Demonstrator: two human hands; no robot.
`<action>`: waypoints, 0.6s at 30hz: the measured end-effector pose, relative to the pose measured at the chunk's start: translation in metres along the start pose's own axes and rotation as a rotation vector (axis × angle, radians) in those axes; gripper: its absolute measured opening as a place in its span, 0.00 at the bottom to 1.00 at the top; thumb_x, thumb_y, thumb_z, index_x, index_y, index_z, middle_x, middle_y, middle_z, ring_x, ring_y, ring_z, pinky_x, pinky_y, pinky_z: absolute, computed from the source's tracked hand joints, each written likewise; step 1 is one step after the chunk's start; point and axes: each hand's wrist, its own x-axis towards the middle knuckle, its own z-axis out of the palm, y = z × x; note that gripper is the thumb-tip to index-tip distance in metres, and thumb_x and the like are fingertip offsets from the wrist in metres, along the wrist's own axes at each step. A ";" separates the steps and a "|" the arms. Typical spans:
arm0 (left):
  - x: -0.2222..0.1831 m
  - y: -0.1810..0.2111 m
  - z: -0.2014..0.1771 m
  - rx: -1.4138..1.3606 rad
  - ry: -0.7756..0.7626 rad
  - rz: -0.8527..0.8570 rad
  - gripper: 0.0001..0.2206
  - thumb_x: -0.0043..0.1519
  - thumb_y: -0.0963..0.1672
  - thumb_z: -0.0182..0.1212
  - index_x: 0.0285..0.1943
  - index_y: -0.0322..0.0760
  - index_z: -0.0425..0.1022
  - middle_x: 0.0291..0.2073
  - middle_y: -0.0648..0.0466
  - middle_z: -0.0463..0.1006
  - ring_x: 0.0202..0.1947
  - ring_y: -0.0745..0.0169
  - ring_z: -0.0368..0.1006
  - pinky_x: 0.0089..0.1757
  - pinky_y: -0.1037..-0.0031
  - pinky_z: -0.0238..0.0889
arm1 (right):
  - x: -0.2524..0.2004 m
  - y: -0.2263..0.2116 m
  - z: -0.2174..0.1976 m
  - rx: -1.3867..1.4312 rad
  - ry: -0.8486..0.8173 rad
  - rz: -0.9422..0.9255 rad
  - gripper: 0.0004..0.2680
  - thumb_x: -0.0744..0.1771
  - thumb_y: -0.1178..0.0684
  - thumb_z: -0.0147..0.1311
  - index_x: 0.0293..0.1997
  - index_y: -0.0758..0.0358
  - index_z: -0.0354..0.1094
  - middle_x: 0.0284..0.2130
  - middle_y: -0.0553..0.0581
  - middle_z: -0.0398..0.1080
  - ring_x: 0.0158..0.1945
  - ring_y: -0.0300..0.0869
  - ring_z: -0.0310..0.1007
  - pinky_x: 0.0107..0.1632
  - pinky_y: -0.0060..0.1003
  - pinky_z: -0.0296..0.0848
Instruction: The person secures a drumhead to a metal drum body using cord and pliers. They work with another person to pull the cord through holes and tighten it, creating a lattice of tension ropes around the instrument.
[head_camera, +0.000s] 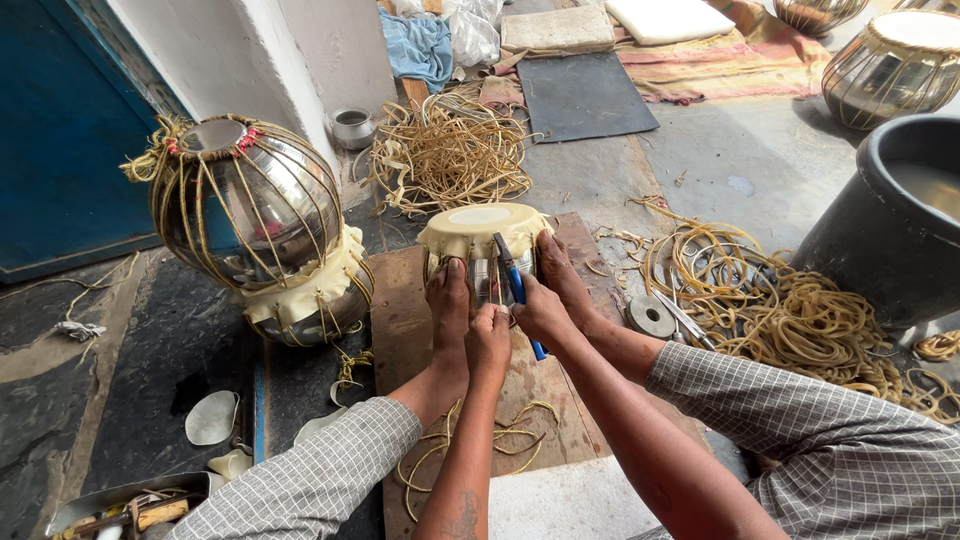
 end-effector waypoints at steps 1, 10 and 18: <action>0.008 -0.004 -0.030 0.013 0.110 0.353 0.25 0.63 0.47 0.60 0.66 0.29 0.59 0.56 0.34 0.70 0.60 0.36 0.65 0.59 0.52 0.56 | 0.000 -0.003 -0.002 -0.017 0.001 -0.005 0.22 0.62 0.56 0.58 0.64 0.63 0.61 0.41 0.69 0.75 0.44 0.58 0.77 0.46 0.49 0.74; 0.038 0.051 -0.084 0.026 0.166 0.729 0.41 0.55 0.45 0.69 0.76 0.31 0.48 0.62 0.39 0.62 0.66 0.37 0.57 0.66 0.51 0.46 | 0.036 -0.034 -0.039 0.478 -0.323 0.328 0.18 0.62 0.59 0.54 0.59 0.65 0.60 0.31 0.67 0.71 0.27 0.49 0.73 0.30 0.44 0.72; 0.057 0.041 -0.074 -0.294 0.201 0.369 0.38 0.57 0.46 0.64 0.74 0.21 0.52 0.62 0.32 0.64 0.63 0.29 0.59 0.65 0.50 0.50 | 0.057 -0.011 -0.003 0.171 -0.326 0.263 0.08 0.65 0.57 0.52 0.29 0.73 0.71 0.19 0.60 0.72 0.20 0.46 0.73 0.24 0.42 0.70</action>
